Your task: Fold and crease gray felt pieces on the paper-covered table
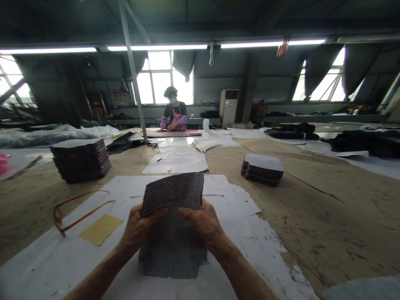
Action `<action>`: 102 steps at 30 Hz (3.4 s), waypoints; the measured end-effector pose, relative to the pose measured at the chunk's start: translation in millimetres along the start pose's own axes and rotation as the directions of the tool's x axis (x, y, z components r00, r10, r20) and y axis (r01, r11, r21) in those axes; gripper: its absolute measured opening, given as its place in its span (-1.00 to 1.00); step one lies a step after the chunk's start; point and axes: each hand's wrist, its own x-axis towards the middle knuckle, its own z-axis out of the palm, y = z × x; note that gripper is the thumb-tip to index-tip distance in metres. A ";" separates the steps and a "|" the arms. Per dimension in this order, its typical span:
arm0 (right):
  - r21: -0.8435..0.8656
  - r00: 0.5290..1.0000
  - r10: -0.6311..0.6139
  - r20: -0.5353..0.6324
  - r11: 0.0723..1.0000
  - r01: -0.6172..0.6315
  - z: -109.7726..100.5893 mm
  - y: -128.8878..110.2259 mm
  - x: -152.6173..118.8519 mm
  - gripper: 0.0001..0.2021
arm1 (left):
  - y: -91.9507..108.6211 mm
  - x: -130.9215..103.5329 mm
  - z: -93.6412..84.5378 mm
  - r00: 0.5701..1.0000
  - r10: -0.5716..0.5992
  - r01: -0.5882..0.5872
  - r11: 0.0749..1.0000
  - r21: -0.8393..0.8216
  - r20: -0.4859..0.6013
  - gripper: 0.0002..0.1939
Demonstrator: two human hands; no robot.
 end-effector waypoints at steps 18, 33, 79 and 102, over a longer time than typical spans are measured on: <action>-0.412 0.937 -0.176 -0.301 0.910 0.039 -6.5 13.0 17.1 -0.77 | -4.1 10.3 -3.2 0.996 0.087 -0.085 0.994 0.069 -0.033 -0.72; -0.052 0.998 0.052 -0.037 0.997 -0.054 -13.5 8.1 1.6 -0.74 | -4.3 2.7 -7.7 0.996 -0.068 0.068 0.998 -0.001 0.052 -0.83; -0.038 0.933 -0.247 -0.262 0.969 0.245 -16.6 12.7 4.8 -0.70 | -1.9 -0.4 -4.2 1.000 0.018 -0.018 0.996 0.086 -0.002 -0.70; -0.058 0.943 -0.315 -0.108 0.949 0.310 -22.6 11.8 -1.8 -0.72 | -12.3 0.6 -13.6 0.997 0.020 -0.025 0.998 0.058 0.076 -0.78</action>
